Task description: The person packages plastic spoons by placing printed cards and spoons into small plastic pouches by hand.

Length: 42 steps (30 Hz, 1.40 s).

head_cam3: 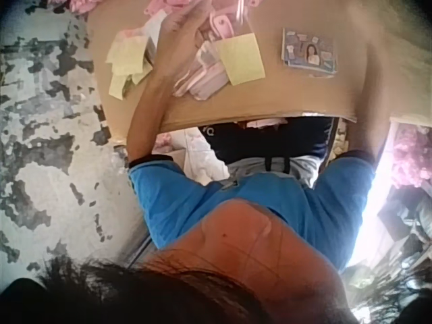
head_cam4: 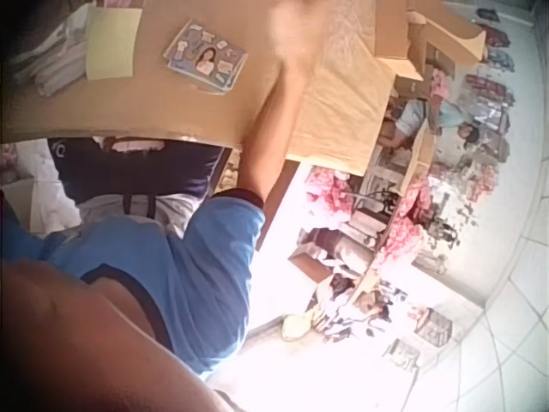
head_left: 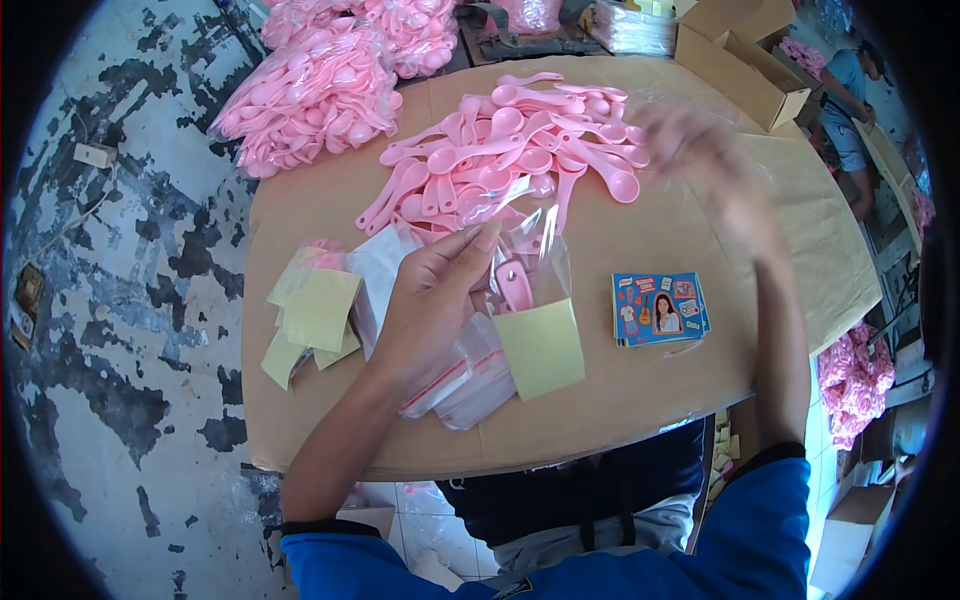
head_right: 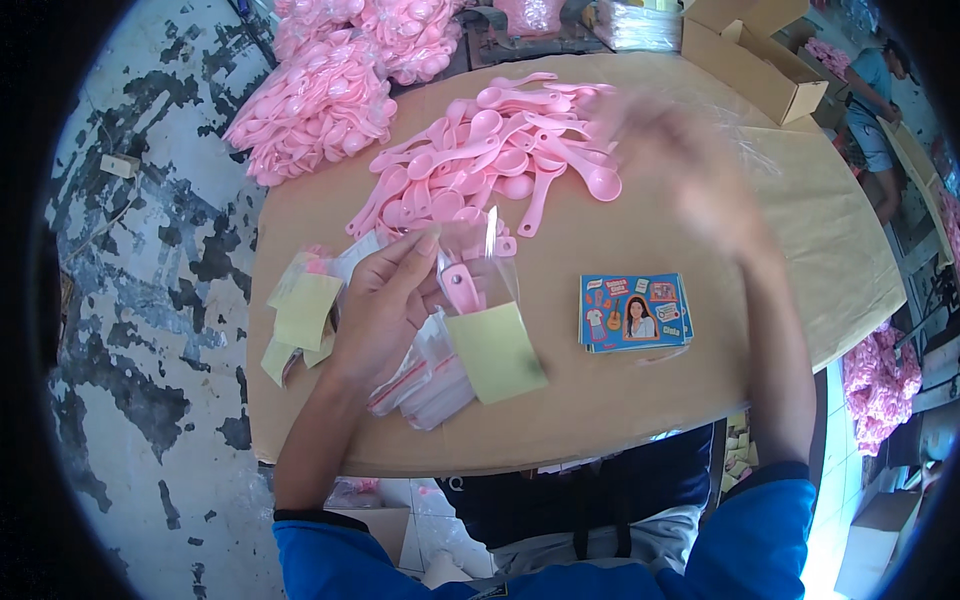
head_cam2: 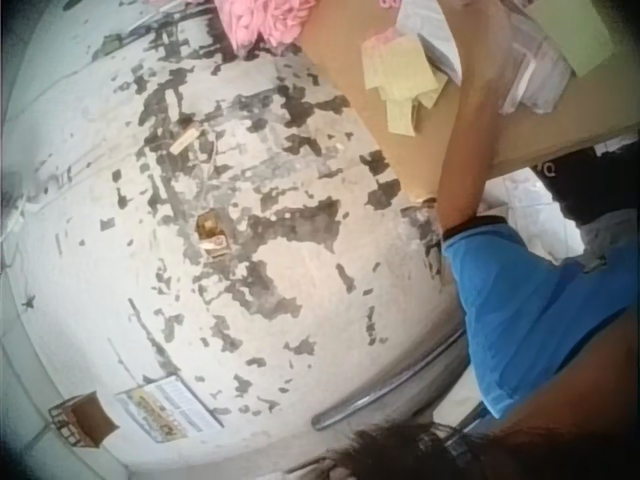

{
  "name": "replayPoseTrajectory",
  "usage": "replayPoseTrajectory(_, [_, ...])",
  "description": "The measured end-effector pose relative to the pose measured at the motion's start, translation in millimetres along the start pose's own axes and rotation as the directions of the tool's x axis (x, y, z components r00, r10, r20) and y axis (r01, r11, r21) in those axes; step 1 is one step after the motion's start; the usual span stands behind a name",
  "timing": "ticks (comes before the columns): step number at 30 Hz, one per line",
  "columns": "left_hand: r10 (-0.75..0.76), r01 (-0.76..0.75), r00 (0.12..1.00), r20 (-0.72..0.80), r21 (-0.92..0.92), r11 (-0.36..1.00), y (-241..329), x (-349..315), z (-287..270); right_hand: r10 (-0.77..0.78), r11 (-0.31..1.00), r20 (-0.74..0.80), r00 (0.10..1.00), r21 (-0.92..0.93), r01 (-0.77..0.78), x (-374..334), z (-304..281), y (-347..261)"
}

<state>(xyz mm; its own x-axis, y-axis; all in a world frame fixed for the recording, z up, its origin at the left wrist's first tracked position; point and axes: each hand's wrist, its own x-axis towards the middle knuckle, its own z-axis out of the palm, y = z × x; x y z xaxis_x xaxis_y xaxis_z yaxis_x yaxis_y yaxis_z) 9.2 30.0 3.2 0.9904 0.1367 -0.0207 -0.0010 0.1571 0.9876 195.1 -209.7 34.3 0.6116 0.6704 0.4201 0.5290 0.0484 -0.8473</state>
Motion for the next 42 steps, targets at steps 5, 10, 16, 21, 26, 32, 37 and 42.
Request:
replayPoseTrajectory(5, [0.077,-0.069,0.996,0.036,-0.174,0.982,4,-10,15,0.065,0.995,0.334,0.940,0.047,-0.085,-16,94,-15])
replayPoseTrajectory(10, [0.011,-0.013,1.000,-0.023,-0.074,0.997,-1,-7,15,0.048,0.963,0.180,0.982,0.252,-0.093,-19,96,-11])
replayPoseTrajectory(16, [0.080,-0.079,0.996,-0.035,0.024,0.997,-2,-6,16,0.053,0.975,0.287,0.957,0.190,-0.111,-16,87,-14])
replayPoseTrajectory(21, [0.102,-0.101,0.994,-0.044,0.020,0.995,-5,-7,16,-0.006,0.955,0.274,0.962,0.285,-0.076,-15,85,-11])
replayPoseTrajectory(26, [0.040,-0.042,0.999,0.017,0.109,0.993,10,-5,5,0.099,0.949,0.207,0.973,0.274,-0.154,-14,87,-8])
replayPoseTrajectory(32, [0.100,-0.113,0.989,0.109,0.128,0.985,8,-2,-4,0.033,0.961,0.164,0.986,0.264,-0.076,-14,87,7])
replayPoseTrajectory(37, [0.231,-0.274,0.953,0.197,0.233,0.933,2,3,-19,-0.226,0.961,0.230,0.946,0.213,0.178,-10,75,13])
replayPoseTrajectory(42, [0.242,-0.323,0.937,0.251,0.366,0.873,9,-2,-15,-0.296,0.952,0.217,0.930,0.146,0.269,-8,72,13])
